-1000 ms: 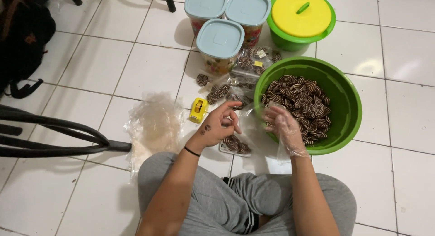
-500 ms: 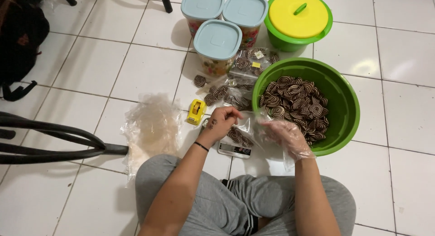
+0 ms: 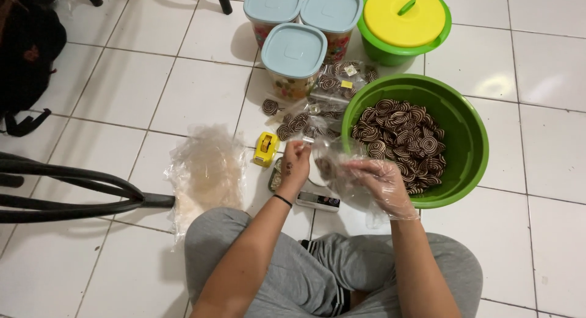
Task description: Manually packaging spiral-patterned cookies into small plastic bags and weighing them on a digital scale.
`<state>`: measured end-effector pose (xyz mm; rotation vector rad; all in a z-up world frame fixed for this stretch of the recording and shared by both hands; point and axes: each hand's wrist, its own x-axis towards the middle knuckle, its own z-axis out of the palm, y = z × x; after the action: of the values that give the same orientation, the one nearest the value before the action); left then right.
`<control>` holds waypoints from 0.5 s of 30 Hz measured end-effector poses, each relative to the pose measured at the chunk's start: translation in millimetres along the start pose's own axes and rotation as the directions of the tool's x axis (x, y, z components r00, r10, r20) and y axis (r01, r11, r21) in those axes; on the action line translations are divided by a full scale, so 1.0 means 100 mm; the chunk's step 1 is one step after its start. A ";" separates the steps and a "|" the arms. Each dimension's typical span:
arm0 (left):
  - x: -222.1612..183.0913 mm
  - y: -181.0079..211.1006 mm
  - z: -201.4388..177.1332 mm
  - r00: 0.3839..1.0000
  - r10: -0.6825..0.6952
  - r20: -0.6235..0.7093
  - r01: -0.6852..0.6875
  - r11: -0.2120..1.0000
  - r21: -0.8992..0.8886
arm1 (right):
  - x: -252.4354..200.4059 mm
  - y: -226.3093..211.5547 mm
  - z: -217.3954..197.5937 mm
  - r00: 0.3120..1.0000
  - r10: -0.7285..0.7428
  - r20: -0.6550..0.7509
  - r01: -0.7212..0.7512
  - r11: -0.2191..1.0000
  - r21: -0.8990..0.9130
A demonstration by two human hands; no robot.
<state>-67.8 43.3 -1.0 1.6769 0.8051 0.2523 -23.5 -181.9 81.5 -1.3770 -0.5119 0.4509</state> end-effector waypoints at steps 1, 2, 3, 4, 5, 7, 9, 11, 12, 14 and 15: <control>-0.07 0.01 0.04 1.000 -0.001 0.001 0.001 1.000 -0.001 | -0.01 -0.06 0.06 1.000 0.001 -0.001 -0.001 1.000 -0.001; -0.14 0.04 0.08 0.991 -0.119 0.062 0.126 0.983 -0.135 | -0.02 -0.13 0.11 0.999 -0.040 -0.020 0.039 0.998 -0.046; -0.20 0.06 0.11 0.965 -0.224 0.139 0.253 0.933 -0.257 | -0.02 -0.20 0.16 0.996 -0.082 -0.038 0.079 0.993 -0.092; -0.20 0.04 0.13 0.965 -0.222 0.142 0.253 0.932 -0.260 | -0.03 -0.26 0.18 0.996 -0.083 -0.039 0.079 0.992 -0.096; -0.20 0.03 0.14 0.922 -0.252 0.293 0.352 0.861 -0.367 | -0.04 -0.31 0.19 0.995 -0.100 -0.026 0.096 0.989 -0.115; -0.29 0.19 0.11 0.860 -0.254 0.442 0.459 0.765 -0.453 | -0.04 -0.46 0.22 0.993 -0.114 -0.010 0.112 0.984 -0.138; -0.46 0.55 0.01 0.835 -0.127 0.536 0.481 0.640 -0.598 | -0.04 -0.62 0.27 0.992 -0.104 0.066 0.113 0.983 -0.142; -0.36 0.39 0.06 0.871 -0.126 0.474 0.429 0.666 -0.611 | -0.09 -0.70 0.28 0.994 -0.076 0.075 0.088 0.980 -0.178; -0.31 0.31 0.08 0.905 -0.124 0.406 0.372 0.695 -0.616 | -0.12 -0.73 0.28 0.995 -0.050 0.084 0.066 0.976 -0.209; -0.38 0.51 -0.01 0.905 -0.112 0.411 0.377 0.658 -0.652 | -0.13 -0.83 0.25 0.995 -0.022 0.093 0.045 0.967 -0.252; -0.42 0.62 -0.06 0.905 -0.099 0.415 0.381 0.624 -0.683 | -0.13 -0.87 0.24 0.995 0.003 0.099 0.026 0.956 -0.291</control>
<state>-79.1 17.8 68.3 0.7582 0.5349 0.0726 -47.7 -183.0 169.7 -1.6407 -0.6876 0.4474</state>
